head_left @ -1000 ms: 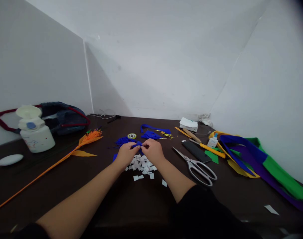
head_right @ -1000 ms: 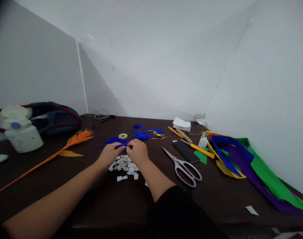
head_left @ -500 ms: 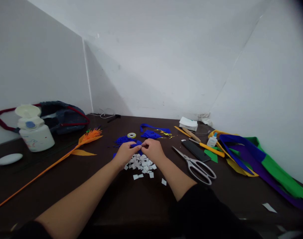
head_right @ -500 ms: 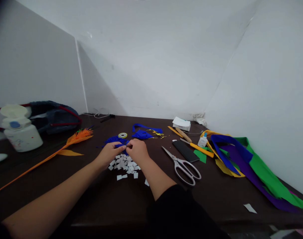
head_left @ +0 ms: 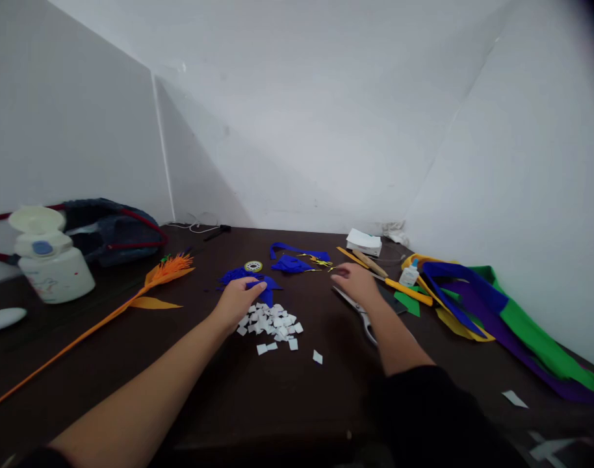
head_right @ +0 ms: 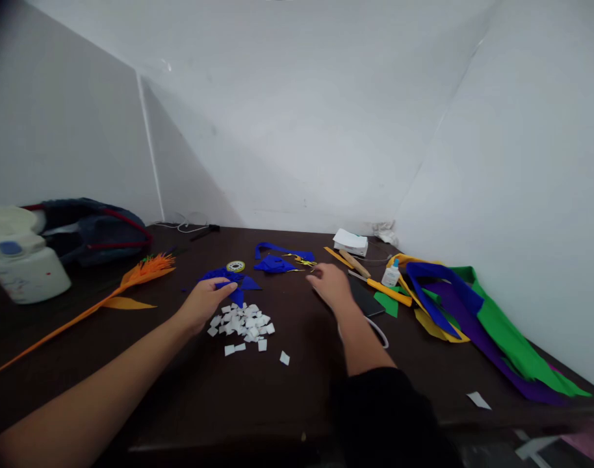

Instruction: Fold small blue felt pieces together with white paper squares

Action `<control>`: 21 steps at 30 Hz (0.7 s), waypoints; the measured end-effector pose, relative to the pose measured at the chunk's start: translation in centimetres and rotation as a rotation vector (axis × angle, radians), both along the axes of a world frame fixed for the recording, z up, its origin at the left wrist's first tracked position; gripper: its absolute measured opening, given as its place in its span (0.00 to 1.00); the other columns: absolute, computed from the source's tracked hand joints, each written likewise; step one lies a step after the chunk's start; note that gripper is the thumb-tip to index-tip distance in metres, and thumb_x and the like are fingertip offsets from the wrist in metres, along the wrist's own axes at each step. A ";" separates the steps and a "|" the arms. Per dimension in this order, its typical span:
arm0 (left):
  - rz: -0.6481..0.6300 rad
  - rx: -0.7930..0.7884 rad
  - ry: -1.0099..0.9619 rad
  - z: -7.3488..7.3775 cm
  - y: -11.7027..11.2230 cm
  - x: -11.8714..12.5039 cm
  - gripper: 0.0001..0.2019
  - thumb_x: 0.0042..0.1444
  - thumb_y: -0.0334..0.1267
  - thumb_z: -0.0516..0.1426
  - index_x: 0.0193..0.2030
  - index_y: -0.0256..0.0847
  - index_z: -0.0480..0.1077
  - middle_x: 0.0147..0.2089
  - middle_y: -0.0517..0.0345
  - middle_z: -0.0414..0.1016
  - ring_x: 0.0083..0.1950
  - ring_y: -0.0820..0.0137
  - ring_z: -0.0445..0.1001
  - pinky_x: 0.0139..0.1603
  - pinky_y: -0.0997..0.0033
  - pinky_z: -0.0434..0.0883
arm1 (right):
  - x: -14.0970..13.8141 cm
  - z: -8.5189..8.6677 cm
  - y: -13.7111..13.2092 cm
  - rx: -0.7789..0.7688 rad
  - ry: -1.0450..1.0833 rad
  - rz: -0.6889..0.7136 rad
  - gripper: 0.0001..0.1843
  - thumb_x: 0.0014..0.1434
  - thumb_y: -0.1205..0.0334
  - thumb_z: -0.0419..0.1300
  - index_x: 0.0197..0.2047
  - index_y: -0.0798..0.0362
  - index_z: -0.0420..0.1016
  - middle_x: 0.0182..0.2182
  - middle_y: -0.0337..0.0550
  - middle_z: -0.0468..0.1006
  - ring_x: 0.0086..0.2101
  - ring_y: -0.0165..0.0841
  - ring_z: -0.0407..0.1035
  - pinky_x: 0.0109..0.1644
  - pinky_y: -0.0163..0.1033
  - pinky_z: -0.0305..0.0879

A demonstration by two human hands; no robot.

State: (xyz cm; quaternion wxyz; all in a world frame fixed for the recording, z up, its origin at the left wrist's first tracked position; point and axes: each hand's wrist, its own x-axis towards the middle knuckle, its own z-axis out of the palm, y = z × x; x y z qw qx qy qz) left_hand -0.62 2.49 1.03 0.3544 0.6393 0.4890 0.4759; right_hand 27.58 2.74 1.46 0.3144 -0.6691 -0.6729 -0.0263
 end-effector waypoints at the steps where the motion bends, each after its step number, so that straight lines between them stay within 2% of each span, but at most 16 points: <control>1: 0.006 0.008 0.002 0.0 0.0 0.0 0.17 0.41 0.49 0.55 0.29 0.35 0.71 0.26 0.59 0.72 0.29 0.70 0.67 0.31 0.74 0.62 | 2.8 -0.5 0.0 -0.070 -0.045 -0.110 0.21 0.46 0.52 0.57 0.42 0.55 0.70 0.37 0.49 0.74 0.38 0.37 0.67 0.42 0.40 0.61; 4: -0.001 0.007 0.004 -0.2 0.1 0.2 0.17 0.42 0.49 0.55 0.29 0.35 0.71 0.26 0.58 0.72 0.28 0.70 0.68 0.31 0.73 0.63 | 9.3 -2.5 -0.2 -0.274 -0.158 -0.328 0.33 0.42 0.46 0.58 0.47 0.59 0.66 0.41 0.56 0.71 0.42 0.44 0.66 0.43 0.45 0.60; 6: -0.013 -0.005 0.011 -0.3 0.0 0.4 0.17 0.42 0.49 0.55 0.30 0.35 0.71 0.25 0.58 0.72 0.28 0.70 0.68 0.31 0.73 0.63 | 11.3 -3.6 -0.1 -0.351 -0.164 -0.365 0.36 0.41 0.44 0.58 0.50 0.58 0.64 0.43 0.55 0.70 0.43 0.44 0.65 0.43 0.44 0.60; 9: -0.010 -0.012 0.026 -0.4 0.0 0.4 0.18 0.42 0.50 0.55 0.31 0.35 0.72 0.24 0.58 0.72 0.27 0.69 0.69 0.31 0.72 0.64 | 11.8 -4.6 0.3 -0.371 -0.166 -0.395 0.37 0.39 0.46 0.59 0.50 0.56 0.63 0.44 0.54 0.70 0.44 0.45 0.65 0.44 0.44 0.59; 14: 0.046 0.035 0.051 -0.1 -0.2 0.4 0.17 0.41 0.49 0.55 0.30 0.36 0.72 0.27 0.58 0.73 0.30 0.68 0.69 0.33 0.72 0.64 | 11.7 -4.9 1.2 -0.352 -0.130 -0.385 0.36 0.39 0.45 0.59 0.50 0.56 0.64 0.44 0.54 0.69 0.45 0.45 0.64 0.45 0.44 0.58; 21: 0.016 -0.005 0.074 -0.1 -0.2 0.4 0.17 0.42 0.49 0.55 0.31 0.36 0.71 0.26 0.59 0.73 0.28 0.70 0.68 0.31 0.73 0.63 | 12.5 -5.5 2.0 -0.353 -0.096 -0.348 0.38 0.38 0.46 0.60 0.51 0.55 0.63 0.46 0.53 0.68 0.47 0.44 0.63 0.46 0.43 0.57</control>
